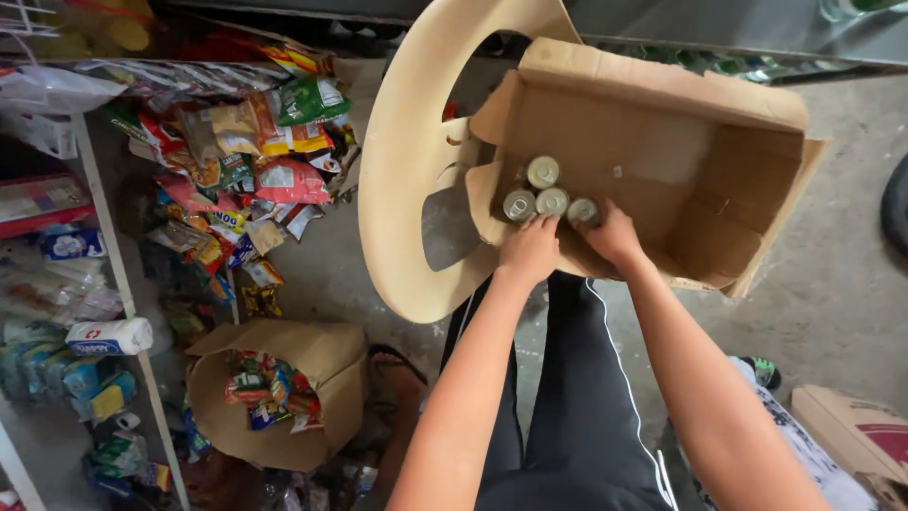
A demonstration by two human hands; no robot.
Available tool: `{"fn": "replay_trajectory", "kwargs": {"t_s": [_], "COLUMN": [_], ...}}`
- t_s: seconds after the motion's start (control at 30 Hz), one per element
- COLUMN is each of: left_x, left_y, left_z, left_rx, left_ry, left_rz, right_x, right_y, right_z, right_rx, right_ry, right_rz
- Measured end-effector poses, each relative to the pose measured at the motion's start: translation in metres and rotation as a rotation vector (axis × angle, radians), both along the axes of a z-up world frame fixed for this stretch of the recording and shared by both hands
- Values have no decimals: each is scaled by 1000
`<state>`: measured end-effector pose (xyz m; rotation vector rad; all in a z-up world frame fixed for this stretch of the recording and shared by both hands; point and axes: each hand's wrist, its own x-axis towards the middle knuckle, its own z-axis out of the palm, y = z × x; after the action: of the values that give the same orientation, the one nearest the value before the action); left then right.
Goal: The person is taking various canned goods from the shelves and placing them into a cardboard box.
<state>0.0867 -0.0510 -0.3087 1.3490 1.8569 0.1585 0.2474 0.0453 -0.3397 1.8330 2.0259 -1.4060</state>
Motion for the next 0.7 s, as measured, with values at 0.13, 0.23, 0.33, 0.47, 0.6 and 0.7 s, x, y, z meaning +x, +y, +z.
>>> {"fn": "replay_trajectory", "kwargs": {"t_s": [0.13, 0.23, 0.33, 0.47, 0.6, 0.7], "left_x": [-4, -6, -5, -8, -16, -20], "left_y": [6, 12, 6, 9, 28, 37], "left_z": [-1, 13, 9, 39, 104, 155], "left_rx": [-22, -41, 4, 116, 187, 403], "left_ry": [66, 108, 86, 2, -153, -197], "left_rz": [-87, -164, -135, -76, 30, 22], "right_x": [16, 24, 20, 11, -16, -27], "right_y": [-7, -7, -8, -22, -22, -21], "right_z": [-41, -36, -13, 32, 139, 205], "right_rx": [-121, -116, -308, 155, 451, 448], "right_ry": [26, 232, 165, 43, 231, 379], "right_rz": [87, 113, 19, 98, 17, -60]}}
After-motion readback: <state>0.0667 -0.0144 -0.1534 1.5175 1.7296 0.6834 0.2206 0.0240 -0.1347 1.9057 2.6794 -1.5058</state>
